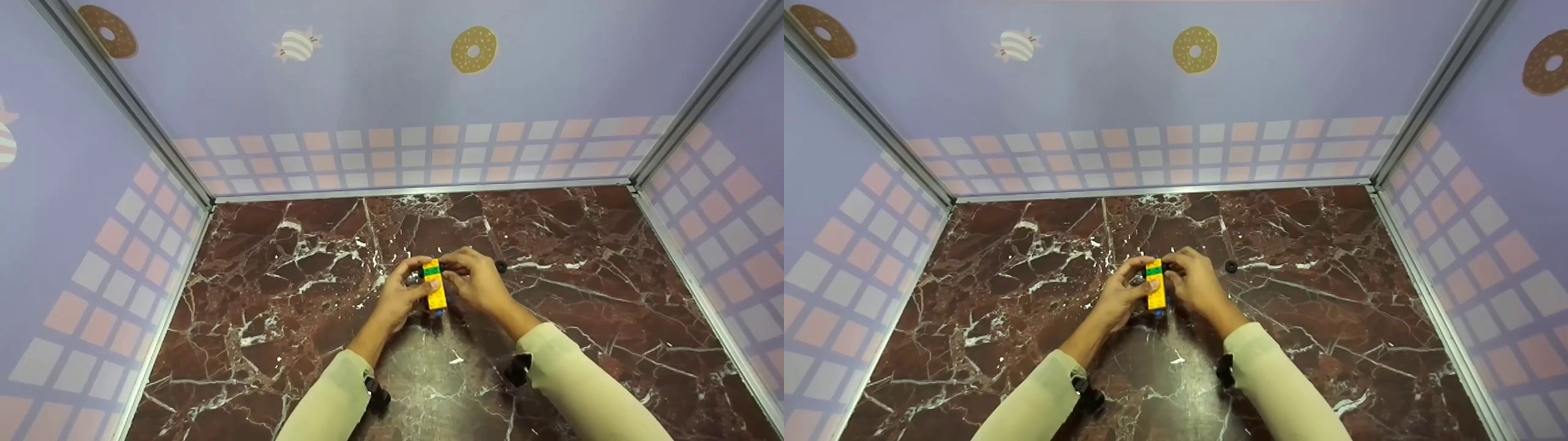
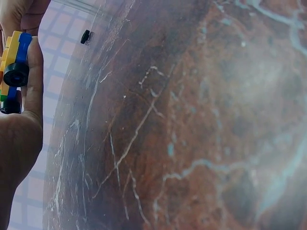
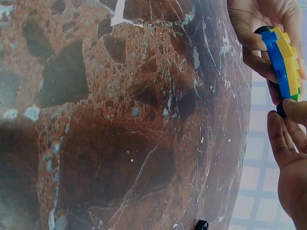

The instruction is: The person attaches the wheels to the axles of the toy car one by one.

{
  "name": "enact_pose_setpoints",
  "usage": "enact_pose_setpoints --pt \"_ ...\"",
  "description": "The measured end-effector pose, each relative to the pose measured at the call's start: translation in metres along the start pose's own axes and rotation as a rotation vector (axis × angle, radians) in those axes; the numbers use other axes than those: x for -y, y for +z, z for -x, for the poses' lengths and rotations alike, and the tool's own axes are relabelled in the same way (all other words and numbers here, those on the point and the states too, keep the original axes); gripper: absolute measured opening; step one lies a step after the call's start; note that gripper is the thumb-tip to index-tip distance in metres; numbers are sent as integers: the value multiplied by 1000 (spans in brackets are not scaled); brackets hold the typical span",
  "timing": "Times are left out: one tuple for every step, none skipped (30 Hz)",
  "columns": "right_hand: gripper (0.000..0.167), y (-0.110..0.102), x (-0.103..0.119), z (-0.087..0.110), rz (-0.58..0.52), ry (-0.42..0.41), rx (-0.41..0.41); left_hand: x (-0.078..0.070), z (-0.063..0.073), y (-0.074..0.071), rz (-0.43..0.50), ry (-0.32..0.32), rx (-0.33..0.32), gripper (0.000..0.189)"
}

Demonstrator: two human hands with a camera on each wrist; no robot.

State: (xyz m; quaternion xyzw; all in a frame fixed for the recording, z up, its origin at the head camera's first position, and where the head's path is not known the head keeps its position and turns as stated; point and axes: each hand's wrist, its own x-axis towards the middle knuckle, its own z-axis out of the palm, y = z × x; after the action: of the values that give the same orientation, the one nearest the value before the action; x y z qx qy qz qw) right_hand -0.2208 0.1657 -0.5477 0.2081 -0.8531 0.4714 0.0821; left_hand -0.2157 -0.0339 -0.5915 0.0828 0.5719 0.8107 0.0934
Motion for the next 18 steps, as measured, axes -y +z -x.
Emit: enact_pose_setpoints --pt "26 0 -1 0 -6 1 2 0 0 0 1 0 -2 54" --pt "26 0 -1 -1 -12 1 3 -1 -1 0 1 0 -3 54" --pt "27 0 -1 -1 -18 2 5 -1 -1 0 1 0 -4 54" --pt "27 0 -1 -1 -23 2 7 -1 -1 0 1 -2 -6 54" --pt "27 0 -2 -1 -25 2 8 0 -1 0 1 -3 -6 54" --pt "27 1 -2 -1 -24 1 7 0 -1 0 1 -4 -7 54" --pt "27 1 -2 -1 -22 1 5 0 -2 0 2 -5 -8 54" --pt "27 1 -2 -1 -19 -1 1 0 -2 1 4 -6 -9 54" --pt "28 1 -2 -1 -16 -2 -1 0 -2 1 4 -6 -10 54" --pt "28 1 -3 -1 -12 -4 -4 0 -2 1 5 -7 -11 55" --pt "28 1 -3 -1 -7 -6 -7 0 -2 1 6 -7 -12 55" --pt "28 1 -3 -1 -3 -4 -8 0 -2 1 6 -7 -14 55" --pt "28 1 -3 -1 0 -2 -8 0 -2 1 6 -6 -15 55" --pt "29 1 -3 0 4 -1 -8 0 -2 1 6 -6 -17 55" --pt "29 0 -3 0 9 3 -7 0 -2 1 6 -7 -20 55" --pt "29 0 -3 0 13 2 -8 0 -2 2 7 -9 -22 56" --pt "29 -1 -3 0 15 2 -6 0 -2 2 10 -11 -24 56" --pt "29 -1 -3 0 17 1 -4 0 -2 2 11 -12 -26 56"
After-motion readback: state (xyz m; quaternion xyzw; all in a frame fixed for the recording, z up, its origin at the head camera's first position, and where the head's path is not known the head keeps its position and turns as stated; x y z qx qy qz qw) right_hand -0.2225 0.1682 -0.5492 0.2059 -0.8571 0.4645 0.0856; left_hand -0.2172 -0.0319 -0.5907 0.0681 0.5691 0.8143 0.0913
